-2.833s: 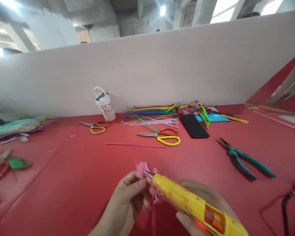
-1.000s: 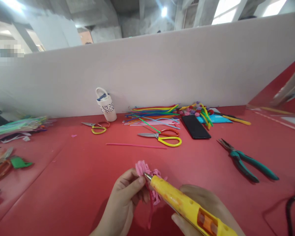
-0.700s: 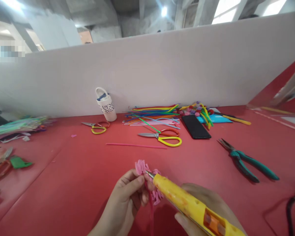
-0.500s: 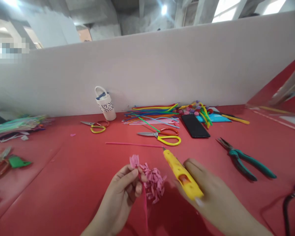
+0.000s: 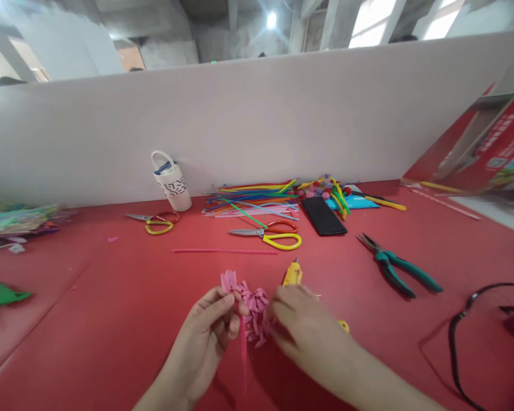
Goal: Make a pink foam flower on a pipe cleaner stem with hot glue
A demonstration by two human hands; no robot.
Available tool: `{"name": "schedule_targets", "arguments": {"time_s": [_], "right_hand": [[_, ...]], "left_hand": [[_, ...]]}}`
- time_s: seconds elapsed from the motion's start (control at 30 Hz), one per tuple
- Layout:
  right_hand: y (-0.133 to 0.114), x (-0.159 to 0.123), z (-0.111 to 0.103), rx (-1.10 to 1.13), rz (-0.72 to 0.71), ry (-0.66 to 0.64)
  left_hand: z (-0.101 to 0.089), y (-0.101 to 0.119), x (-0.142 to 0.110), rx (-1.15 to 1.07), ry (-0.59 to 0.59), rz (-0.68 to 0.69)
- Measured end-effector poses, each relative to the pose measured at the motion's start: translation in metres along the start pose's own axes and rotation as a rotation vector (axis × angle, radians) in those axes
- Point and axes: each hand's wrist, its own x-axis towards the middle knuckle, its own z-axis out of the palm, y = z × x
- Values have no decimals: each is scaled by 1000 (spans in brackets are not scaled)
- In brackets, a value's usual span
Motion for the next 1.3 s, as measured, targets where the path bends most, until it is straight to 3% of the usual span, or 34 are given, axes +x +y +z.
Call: {"name": "schedule_targets", "arguments": {"time_s": [0.13, 0.3, 0.43, 0.63, 0.83, 1.03, 1.13, 1.3], "right_hand": [[-18, 9, 22, 23, 9, 25], [-18, 13, 34, 52, 16, 22], [-17, 10, 31, 154, 8, 12], [-5, 6, 6, 353, 135, 54], [0, 0, -16, 814, 224, 130], [-9, -3, -22, 1284, 386, 57], [-9, -4, -24, 1247, 377, 96], [-8, -4, -29, 892, 291, 146]], "left_hand": [[-2, -1, 1, 7, -12, 13], [-1, -2, 2, -1, -49, 11], [-1, -2, 1, 5, -50, 8], [-2, -1, 2, 24, -28, -15], [3, -8, -1, 53, -96, -116], [8, -19, -6, 127, -171, -182], [8, -21, -7, 153, -150, -205], [7, -22, -7, 225, -149, -199]]}}
